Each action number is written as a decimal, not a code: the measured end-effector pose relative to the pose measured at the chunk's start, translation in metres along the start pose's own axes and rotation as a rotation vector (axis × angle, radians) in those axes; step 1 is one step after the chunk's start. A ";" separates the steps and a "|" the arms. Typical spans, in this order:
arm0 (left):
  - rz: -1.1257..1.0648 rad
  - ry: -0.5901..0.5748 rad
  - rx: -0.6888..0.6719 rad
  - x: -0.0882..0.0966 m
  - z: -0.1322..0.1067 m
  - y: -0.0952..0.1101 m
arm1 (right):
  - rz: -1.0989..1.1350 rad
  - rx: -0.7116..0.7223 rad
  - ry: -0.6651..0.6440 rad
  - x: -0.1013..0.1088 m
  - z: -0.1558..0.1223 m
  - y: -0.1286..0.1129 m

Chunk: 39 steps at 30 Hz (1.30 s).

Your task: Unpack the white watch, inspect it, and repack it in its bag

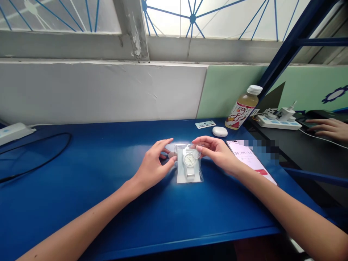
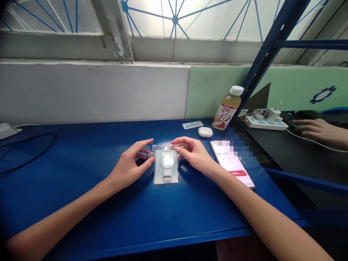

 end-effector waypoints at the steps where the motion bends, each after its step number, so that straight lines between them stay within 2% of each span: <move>1: -0.004 -0.040 -0.019 -0.001 0.001 -0.001 | -0.002 -0.002 -0.007 0.000 0.000 0.001; 5: -0.019 -0.101 -0.013 -0.002 0.002 -0.002 | -0.028 -0.005 -0.033 -0.002 0.001 0.005; 8: 0.011 -0.039 0.017 0.000 0.003 -0.002 | -0.114 0.015 -0.014 -0.002 0.002 0.008; 12: 0.121 0.032 0.008 0.003 0.002 -0.006 | -0.287 0.055 0.075 0.000 0.001 0.011; 17: 0.337 0.031 -0.139 0.001 -0.002 -0.013 | -0.499 0.121 0.151 -0.001 -0.002 0.015; 21: 0.398 0.057 -0.293 -0.002 -0.003 -0.014 | -0.633 0.170 0.150 -0.002 -0.003 0.014; 24: 0.443 0.066 -0.368 -0.003 -0.003 -0.015 | -0.738 0.206 0.120 -0.001 -0.004 0.010; 27: 0.473 -0.001 -0.387 -0.004 -0.004 -0.017 | -0.872 0.297 0.082 0.001 -0.008 0.003; 30: 0.412 -0.097 -0.347 -0.005 -0.005 -0.018 | -0.970 0.368 -0.084 0.003 -0.012 -0.005; 32: 0.369 -0.137 -0.319 -0.004 -0.006 -0.016 | -1.003 0.357 -0.218 0.004 -0.015 -0.010; 34: 0.336 -0.149 -0.294 -0.004 -0.006 -0.014 | -1.023 0.314 -0.285 0.005 -0.016 -0.011; 39: 0.212 -0.103 -0.191 -0.002 -0.003 -0.009 | -1.044 0.229 -0.270 0.002 -0.015 -0.003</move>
Point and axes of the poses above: each hand's wrist, its own z-axis towards the middle knuckle, its own x-axis out of the back of the hand, y = z × x, the point moved 1 cm from there along z, towards the middle knuckle, and after that the axes turned 2 degrees about -y, right-handed, at the moved point
